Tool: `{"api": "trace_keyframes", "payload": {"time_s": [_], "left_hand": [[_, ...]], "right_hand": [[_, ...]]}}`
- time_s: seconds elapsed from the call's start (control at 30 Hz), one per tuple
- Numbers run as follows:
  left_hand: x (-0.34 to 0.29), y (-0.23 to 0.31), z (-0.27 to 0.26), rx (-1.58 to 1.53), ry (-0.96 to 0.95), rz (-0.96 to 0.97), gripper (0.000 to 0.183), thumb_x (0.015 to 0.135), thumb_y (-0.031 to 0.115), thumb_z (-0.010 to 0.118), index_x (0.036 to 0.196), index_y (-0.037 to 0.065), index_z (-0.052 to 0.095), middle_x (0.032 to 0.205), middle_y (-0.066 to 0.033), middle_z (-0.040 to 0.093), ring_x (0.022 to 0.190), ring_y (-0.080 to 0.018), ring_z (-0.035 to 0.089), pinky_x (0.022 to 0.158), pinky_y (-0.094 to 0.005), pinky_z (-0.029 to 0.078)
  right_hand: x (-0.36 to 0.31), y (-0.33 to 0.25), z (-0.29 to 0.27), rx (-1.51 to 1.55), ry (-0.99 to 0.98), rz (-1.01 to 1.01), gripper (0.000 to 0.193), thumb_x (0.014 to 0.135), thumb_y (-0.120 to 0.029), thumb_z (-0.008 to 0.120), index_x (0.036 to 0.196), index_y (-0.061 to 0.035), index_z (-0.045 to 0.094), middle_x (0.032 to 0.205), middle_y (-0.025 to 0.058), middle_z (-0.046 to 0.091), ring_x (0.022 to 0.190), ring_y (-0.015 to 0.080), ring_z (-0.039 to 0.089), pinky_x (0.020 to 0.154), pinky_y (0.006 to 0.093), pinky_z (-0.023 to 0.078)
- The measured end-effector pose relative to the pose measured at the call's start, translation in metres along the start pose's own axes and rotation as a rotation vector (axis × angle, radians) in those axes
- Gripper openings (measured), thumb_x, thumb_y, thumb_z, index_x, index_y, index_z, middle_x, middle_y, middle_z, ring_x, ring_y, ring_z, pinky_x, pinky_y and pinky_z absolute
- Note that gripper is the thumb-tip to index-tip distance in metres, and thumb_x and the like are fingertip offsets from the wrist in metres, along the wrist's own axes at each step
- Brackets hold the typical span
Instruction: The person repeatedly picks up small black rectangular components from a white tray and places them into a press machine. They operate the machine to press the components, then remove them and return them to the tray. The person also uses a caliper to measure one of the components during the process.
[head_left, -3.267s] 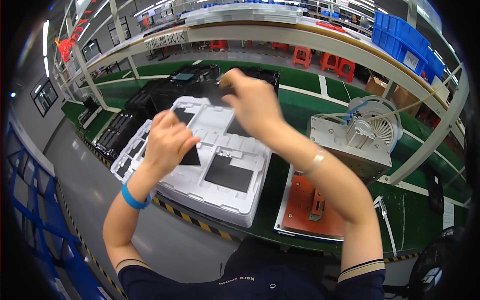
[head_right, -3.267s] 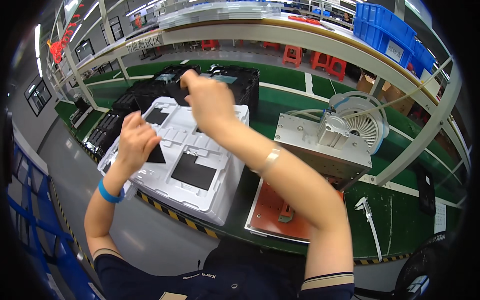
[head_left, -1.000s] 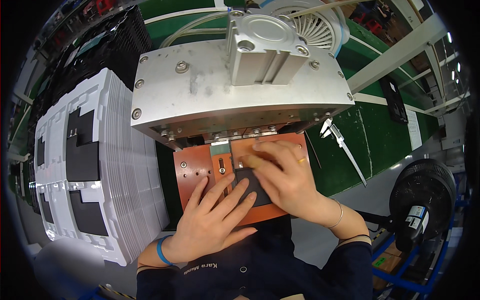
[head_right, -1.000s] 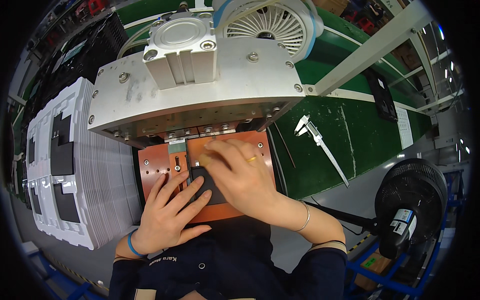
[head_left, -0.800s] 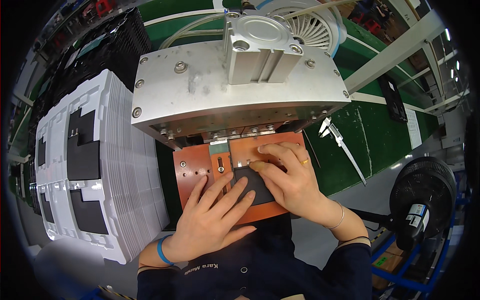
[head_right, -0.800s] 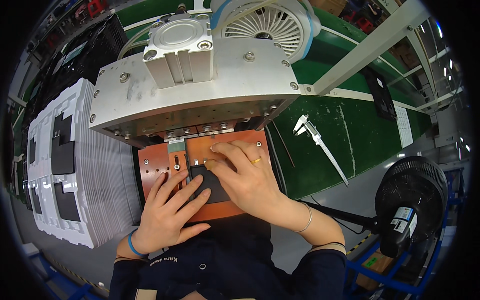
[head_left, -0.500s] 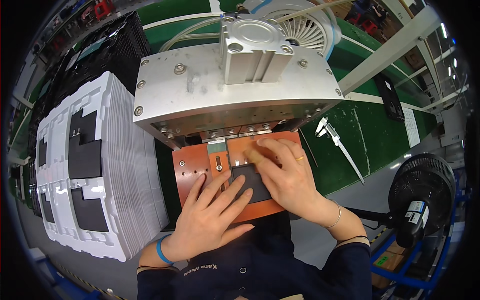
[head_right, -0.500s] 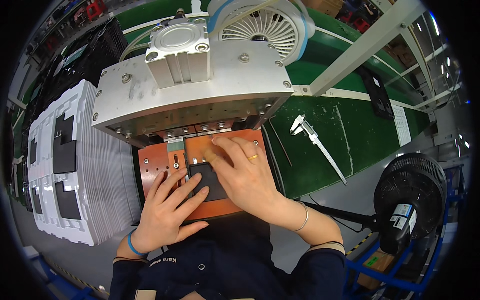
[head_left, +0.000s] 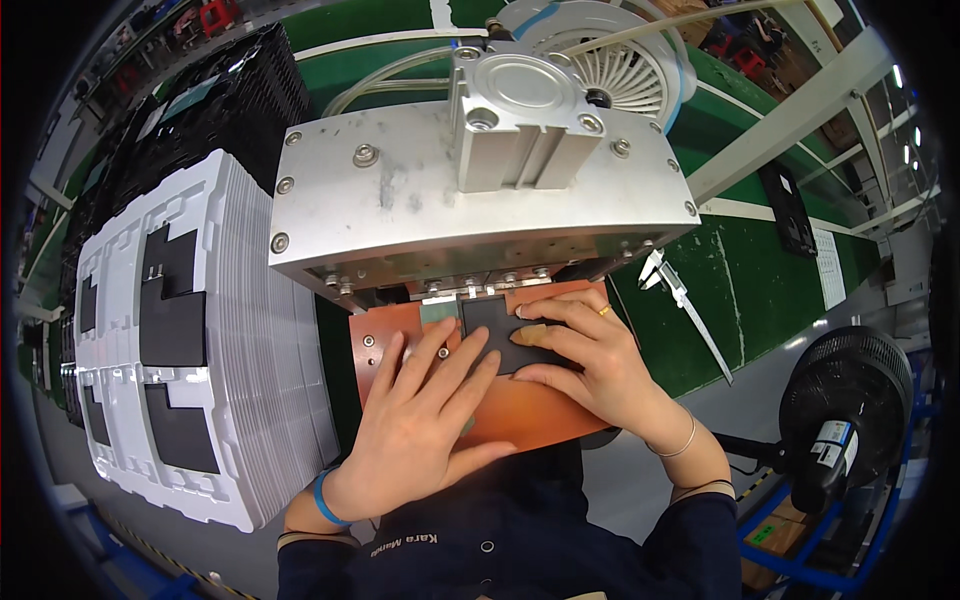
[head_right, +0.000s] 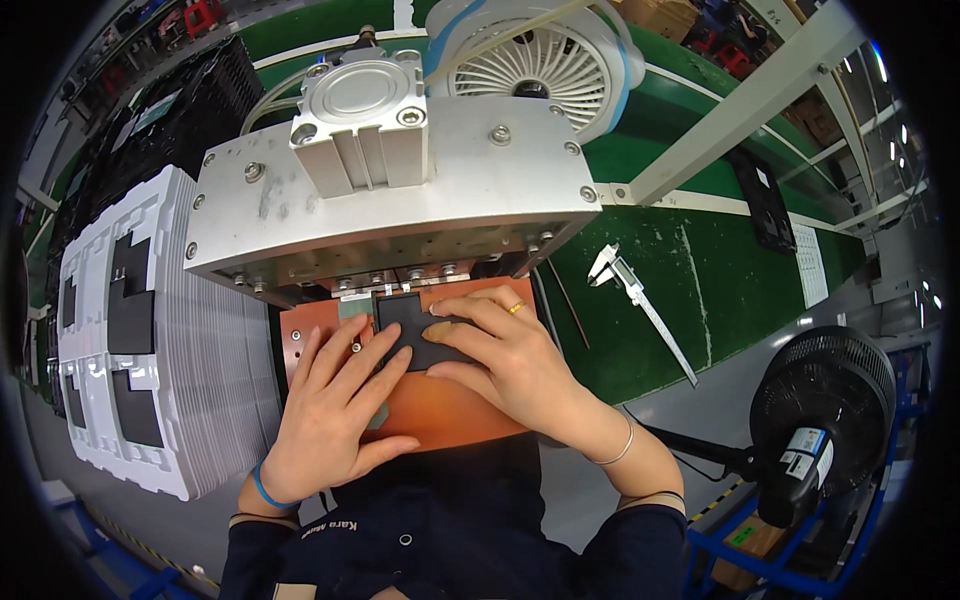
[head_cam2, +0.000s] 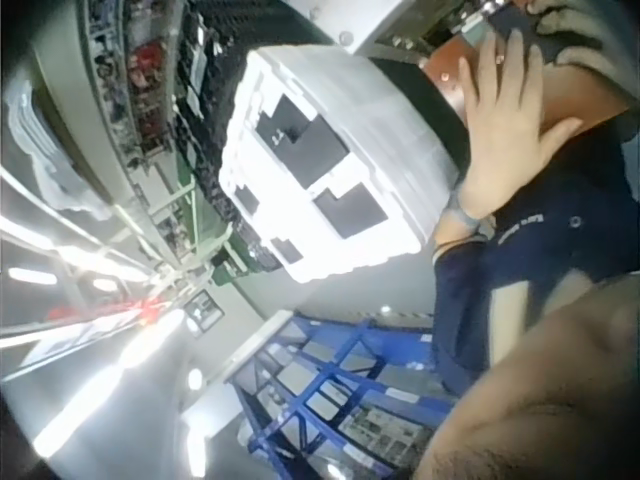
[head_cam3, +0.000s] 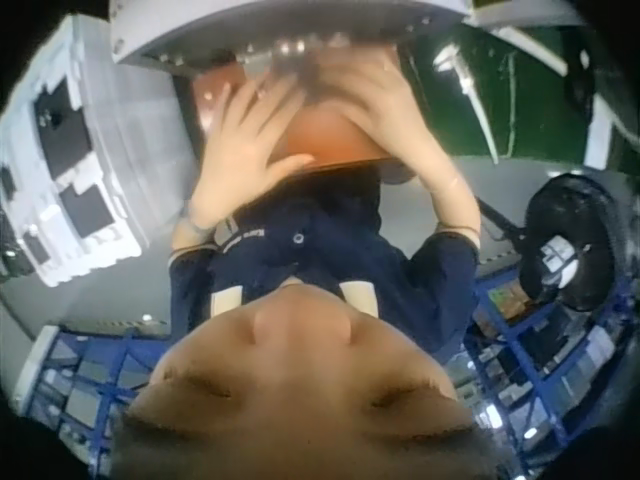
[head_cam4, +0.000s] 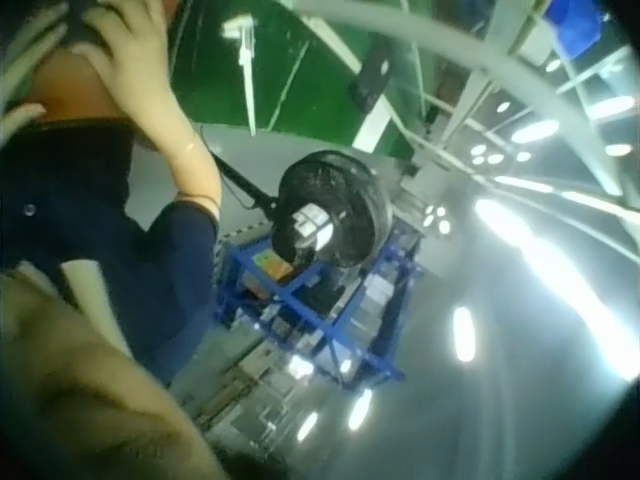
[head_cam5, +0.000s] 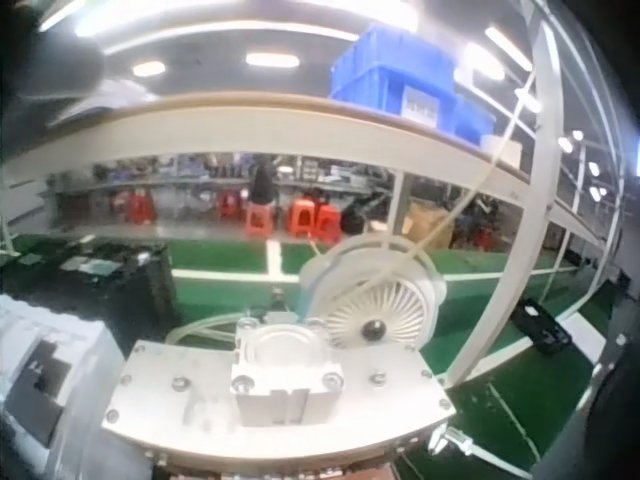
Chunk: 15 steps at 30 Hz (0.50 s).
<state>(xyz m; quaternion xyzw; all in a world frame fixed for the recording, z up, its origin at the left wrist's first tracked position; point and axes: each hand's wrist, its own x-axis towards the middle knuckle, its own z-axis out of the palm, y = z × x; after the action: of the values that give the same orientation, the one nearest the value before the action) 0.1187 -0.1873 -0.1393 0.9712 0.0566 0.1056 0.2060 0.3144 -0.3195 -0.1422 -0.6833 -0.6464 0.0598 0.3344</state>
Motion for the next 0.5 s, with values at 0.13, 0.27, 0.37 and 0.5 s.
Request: {"api": "trace_keyframes", "payload": {"time_s": [0.13,0.27,0.37,0.5], "left_hand": [[0.0022,-0.0024,0.0008,-0.014,-0.036,-0.038,0.072,0.076,0.055,0.070,0.133,0.012,0.057,0.145,-0.0124,0.045,0.136,-0.0393,0.035,0.109,-0.0607,0.027],[0.0009,-0.0024,0.0003,-0.024,-0.062,-0.054,0.070,0.077,0.056,0.069,0.134,0.015,0.057,0.146,-0.0118,0.044,0.136,-0.0394,0.035,0.109,-0.0609,0.025],[0.0004,-0.0027,-0.0002,-0.027,-0.076,-0.062,0.070,0.078,0.056,0.069,0.134,0.015,0.057,0.147,-0.0113,0.043,0.136,-0.0387,0.035,0.110,-0.0607,0.025],[0.0011,-0.0024,0.0002,-0.019,-0.091,-0.065,0.069,0.079,0.057,0.068,0.134,0.016,0.058,0.148,-0.0104,0.043,0.136,-0.0379,0.035,0.109,-0.0613,0.025]], "right_hand": [[0.0065,0.0059,-0.0002,0.019,-0.011,-0.020,0.031,0.072,-0.020,0.080,0.098,-0.0060,0.069,0.112,0.0077,0.064,0.103,0.0286,0.057,0.089,0.0384,0.047],[0.0071,0.0058,0.0002,0.034,-0.014,-0.026,0.031,0.071,-0.019,0.080,0.097,-0.0059,0.069,0.113,0.0073,0.064,0.104,0.0277,0.056,0.089,0.0379,0.047],[0.0072,0.0066,0.0015,0.040,-0.027,-0.016,0.031,0.071,-0.019,0.080,0.097,-0.0058,0.069,0.113,0.0072,0.064,0.104,0.0277,0.056,0.089,0.0374,0.048],[0.0067,0.0077,0.0016,0.054,-0.046,-0.004,0.031,0.071,-0.018,0.080,0.097,-0.0051,0.069,0.113,0.0078,0.064,0.103,0.0278,0.055,0.089,0.0374,0.048]]}}
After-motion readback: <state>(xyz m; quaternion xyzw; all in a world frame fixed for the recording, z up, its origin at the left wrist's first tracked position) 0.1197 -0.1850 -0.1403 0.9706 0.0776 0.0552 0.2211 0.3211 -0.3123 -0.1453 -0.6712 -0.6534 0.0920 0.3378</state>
